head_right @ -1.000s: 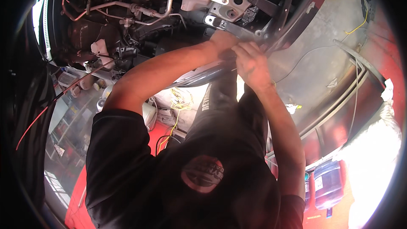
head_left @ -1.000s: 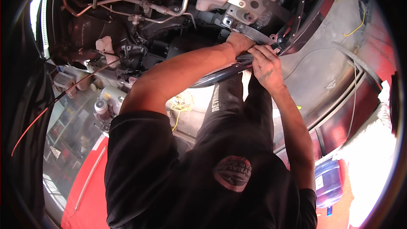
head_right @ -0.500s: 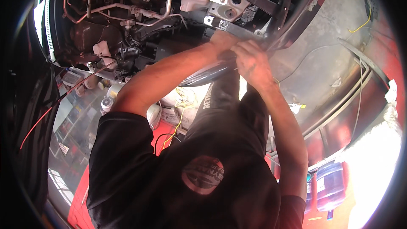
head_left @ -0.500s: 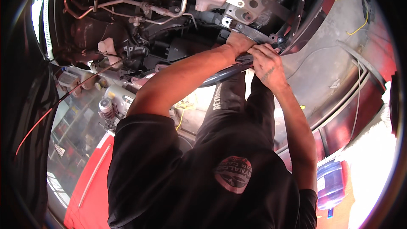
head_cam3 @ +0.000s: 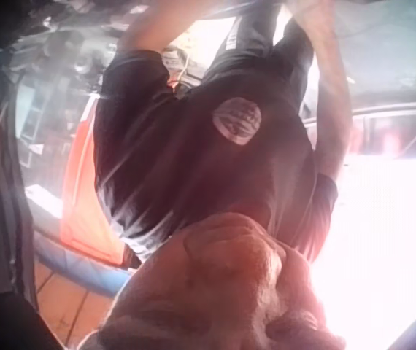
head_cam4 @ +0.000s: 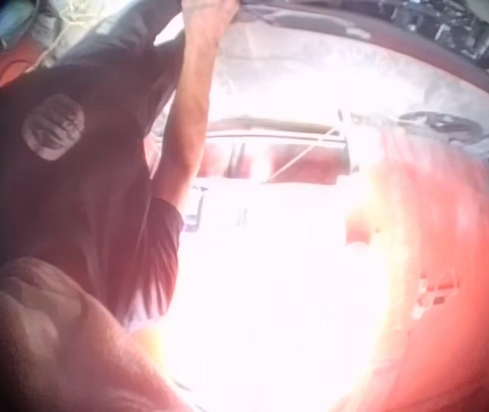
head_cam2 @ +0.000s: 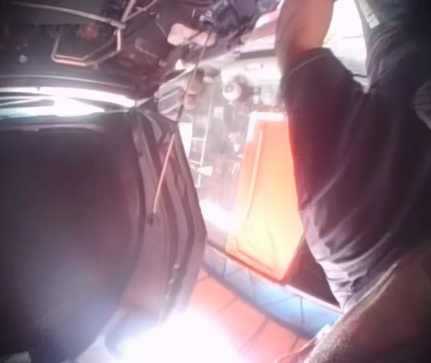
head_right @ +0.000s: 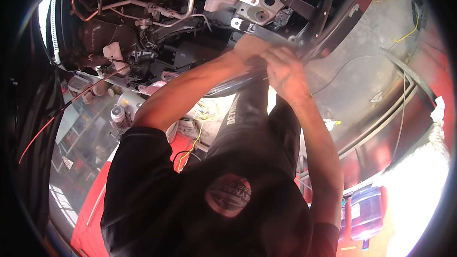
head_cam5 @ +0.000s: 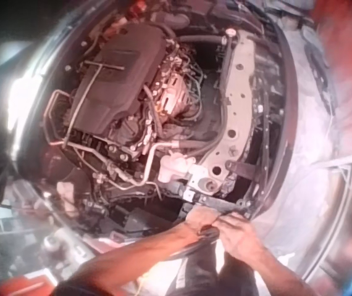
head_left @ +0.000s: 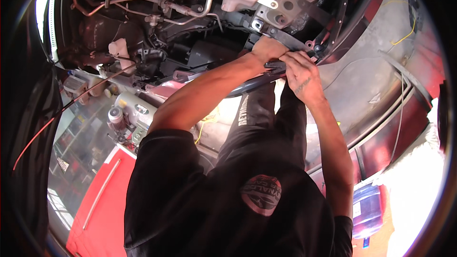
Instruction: The person removes the headlight assembly from a car by unscrewing several fasteners using a screwdriver and wrench, then pulling the unit out from the front of the vehicle.
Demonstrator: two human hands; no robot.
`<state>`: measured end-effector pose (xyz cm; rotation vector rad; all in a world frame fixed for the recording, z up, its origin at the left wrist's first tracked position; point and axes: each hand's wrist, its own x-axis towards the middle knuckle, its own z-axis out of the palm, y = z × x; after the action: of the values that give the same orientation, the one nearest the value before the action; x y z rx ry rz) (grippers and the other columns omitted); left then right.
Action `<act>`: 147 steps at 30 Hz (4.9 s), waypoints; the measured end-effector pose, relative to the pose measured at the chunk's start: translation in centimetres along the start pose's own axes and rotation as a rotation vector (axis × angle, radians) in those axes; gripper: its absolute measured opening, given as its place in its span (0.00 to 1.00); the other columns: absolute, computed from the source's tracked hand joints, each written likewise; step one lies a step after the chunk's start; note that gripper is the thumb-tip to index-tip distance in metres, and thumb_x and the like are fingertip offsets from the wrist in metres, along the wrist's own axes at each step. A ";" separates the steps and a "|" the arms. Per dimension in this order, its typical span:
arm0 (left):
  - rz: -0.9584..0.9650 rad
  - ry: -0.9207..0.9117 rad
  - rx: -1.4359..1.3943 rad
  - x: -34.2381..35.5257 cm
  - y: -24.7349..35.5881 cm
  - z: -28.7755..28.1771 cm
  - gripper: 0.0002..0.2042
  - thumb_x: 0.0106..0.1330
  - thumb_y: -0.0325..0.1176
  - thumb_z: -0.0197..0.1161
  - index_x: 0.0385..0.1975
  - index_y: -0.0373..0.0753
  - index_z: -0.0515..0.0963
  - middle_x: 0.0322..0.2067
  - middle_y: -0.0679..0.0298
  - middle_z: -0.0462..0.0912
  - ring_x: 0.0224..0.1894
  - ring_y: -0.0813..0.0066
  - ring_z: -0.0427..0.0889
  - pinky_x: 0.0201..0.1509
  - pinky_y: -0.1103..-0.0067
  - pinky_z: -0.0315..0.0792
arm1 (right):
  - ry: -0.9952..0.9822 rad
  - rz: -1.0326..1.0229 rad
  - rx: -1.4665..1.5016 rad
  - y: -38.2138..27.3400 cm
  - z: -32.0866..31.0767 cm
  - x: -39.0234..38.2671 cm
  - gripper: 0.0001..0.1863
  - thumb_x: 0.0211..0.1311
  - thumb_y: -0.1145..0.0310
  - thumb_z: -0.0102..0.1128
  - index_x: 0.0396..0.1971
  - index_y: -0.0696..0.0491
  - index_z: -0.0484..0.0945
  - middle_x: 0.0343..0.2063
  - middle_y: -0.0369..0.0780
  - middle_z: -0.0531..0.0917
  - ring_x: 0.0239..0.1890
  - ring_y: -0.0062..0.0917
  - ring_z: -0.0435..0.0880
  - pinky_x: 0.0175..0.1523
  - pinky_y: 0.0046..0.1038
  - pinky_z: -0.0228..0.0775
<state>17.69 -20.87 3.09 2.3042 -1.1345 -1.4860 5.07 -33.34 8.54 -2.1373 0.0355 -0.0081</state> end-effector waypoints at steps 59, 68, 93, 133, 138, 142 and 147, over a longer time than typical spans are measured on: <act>-1.044 1.352 -2.385 -1.2 -25.2 56.5 0.06 0.68 0.31 0.68 0.41 0.38 0.82 0.23 0.61 0.83 0.19 0.72 0.80 0.20 0.72 0.75 | -1.083 0.741 -0.218 17.6 11.2 -20.6 0.15 0.73 0.70 0.62 0.53 0.62 0.82 0.30 0.35 0.84 0.31 0.17 0.83 0.40 0.22 0.77; -1.098 1.566 -2.021 3.1 -43.7 62.3 0.14 0.61 0.35 0.73 0.44 0.37 0.85 0.40 0.50 0.90 0.42 0.58 0.90 0.51 0.69 0.81 | -1.067 0.921 -0.282 16.2 17.3 -21.3 0.18 0.76 0.67 0.61 0.59 0.61 0.79 0.37 0.38 0.86 0.35 0.18 0.85 0.41 0.22 0.79; -0.493 2.114 -1.401 -30.4 -11.3 23.1 0.13 0.75 0.29 0.63 0.55 0.32 0.81 0.50 0.59 0.82 0.48 0.74 0.82 0.52 0.79 0.78 | -0.366 -0.597 -0.194 -27.0 24.7 8.3 0.11 0.66 0.79 0.62 0.46 0.61 0.84 0.37 0.49 0.87 0.41 0.41 0.88 0.47 0.33 0.78; -0.828 1.679 -2.560 -19.8 -15.1 59.4 0.21 0.80 0.36 0.57 0.67 0.30 0.71 0.47 0.58 0.84 0.39 0.75 0.85 0.41 0.81 0.81 | -1.153 -0.206 -0.102 -2.2 60.2 -17.9 0.11 0.68 0.64 0.62 0.40 0.57 0.76 0.32 0.52 0.81 0.33 0.47 0.83 0.40 0.44 0.76; -0.343 1.571 -2.273 -31.0 -11.0 48.5 0.18 0.79 0.31 0.57 0.65 0.30 0.72 0.48 0.60 0.82 0.39 0.79 0.83 0.37 0.82 0.78 | -1.059 -0.092 -0.189 -16.7 46.1 -14.9 0.12 0.64 0.65 0.60 0.34 0.57 0.70 0.26 0.50 0.79 0.31 0.48 0.82 0.37 0.44 0.74; -0.370 1.425 -1.861 -34.7 -8.8 40.7 0.12 0.78 0.29 0.57 0.54 0.29 0.78 0.38 0.63 0.83 0.33 0.80 0.81 0.35 0.80 0.76 | -0.746 -0.147 -0.140 -20.9 39.4 -12.7 0.11 0.65 0.66 0.60 0.33 0.60 0.73 0.24 0.52 0.78 0.27 0.50 0.83 0.34 0.42 0.74; -0.104 1.431 -1.817 -35.5 -6.1 31.8 0.11 0.78 0.31 0.55 0.44 0.28 0.81 0.35 0.63 0.86 0.38 0.80 0.81 0.39 0.75 0.76 | -0.518 -0.343 -0.014 -24.6 33.5 -9.7 0.15 0.68 0.72 0.64 0.51 0.63 0.80 0.32 0.50 0.86 0.32 0.41 0.88 0.40 0.34 0.79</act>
<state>-13.45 15.20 9.53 1.1776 0.6187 -0.0855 -3.44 8.39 11.43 -2.0751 -0.6334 0.3428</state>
